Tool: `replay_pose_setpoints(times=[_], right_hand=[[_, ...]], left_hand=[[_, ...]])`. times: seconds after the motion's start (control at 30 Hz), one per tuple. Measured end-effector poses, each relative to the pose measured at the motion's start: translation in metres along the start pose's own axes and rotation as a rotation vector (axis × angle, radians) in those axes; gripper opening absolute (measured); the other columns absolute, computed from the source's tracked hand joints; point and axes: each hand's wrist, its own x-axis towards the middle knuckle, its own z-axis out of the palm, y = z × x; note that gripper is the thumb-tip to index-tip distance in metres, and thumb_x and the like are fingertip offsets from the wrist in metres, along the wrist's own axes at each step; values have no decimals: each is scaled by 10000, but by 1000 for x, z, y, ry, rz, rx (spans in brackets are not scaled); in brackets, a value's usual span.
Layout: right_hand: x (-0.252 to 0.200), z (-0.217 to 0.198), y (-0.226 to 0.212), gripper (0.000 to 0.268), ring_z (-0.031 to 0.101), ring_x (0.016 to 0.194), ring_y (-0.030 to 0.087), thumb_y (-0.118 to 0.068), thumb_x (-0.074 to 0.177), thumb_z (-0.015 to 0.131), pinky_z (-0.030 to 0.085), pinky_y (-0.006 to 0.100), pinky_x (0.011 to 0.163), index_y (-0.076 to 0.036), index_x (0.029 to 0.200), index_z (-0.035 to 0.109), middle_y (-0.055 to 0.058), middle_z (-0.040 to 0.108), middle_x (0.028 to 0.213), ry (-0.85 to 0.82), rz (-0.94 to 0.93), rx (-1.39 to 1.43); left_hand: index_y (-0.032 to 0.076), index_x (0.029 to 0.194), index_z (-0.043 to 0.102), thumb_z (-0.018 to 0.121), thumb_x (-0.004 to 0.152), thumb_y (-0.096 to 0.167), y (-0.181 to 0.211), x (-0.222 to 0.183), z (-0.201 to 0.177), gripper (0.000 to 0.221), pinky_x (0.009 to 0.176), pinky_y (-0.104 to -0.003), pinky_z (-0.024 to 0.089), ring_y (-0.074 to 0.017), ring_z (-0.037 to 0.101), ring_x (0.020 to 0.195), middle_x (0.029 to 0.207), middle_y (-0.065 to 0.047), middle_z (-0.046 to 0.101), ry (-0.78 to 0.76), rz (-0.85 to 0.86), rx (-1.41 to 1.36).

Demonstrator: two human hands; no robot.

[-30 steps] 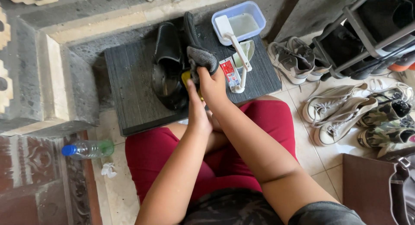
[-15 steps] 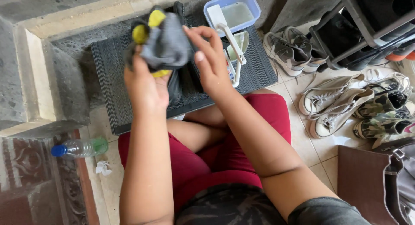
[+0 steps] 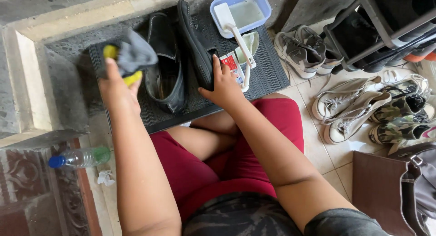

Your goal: Cleaning a shoe with a cloth and applying adhesive to the sole of another shoe using a brush

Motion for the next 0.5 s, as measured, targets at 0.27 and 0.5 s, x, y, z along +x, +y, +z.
replay_pose_setpoints(times=[0.27, 0.5], right_hand=[[3, -2, 0, 1097, 550, 1229, 574, -471, 805, 780, 516, 613, 1035, -129, 1632, 145, 237, 495, 1375, -15, 6, 6], [12, 12, 5, 1085, 566, 1211, 566, -496, 807, 765, 530, 580, 1033, -118, 1624, 160, 228, 500, 1367, -3, -9, -15]], left_hand=[[-69, 1276, 579, 697, 920, 643, -45, -11, 9, 805, 1038, -597, 453, -498, 546, 1244, 1293, -307, 574, -120, 371, 1036], [42, 1465, 454, 698, 870, 616, -36, -102, 68, 862, 1149, -648, 228, -460, 208, 1425, 1565, -108, 245, -159, 477, 1563]])
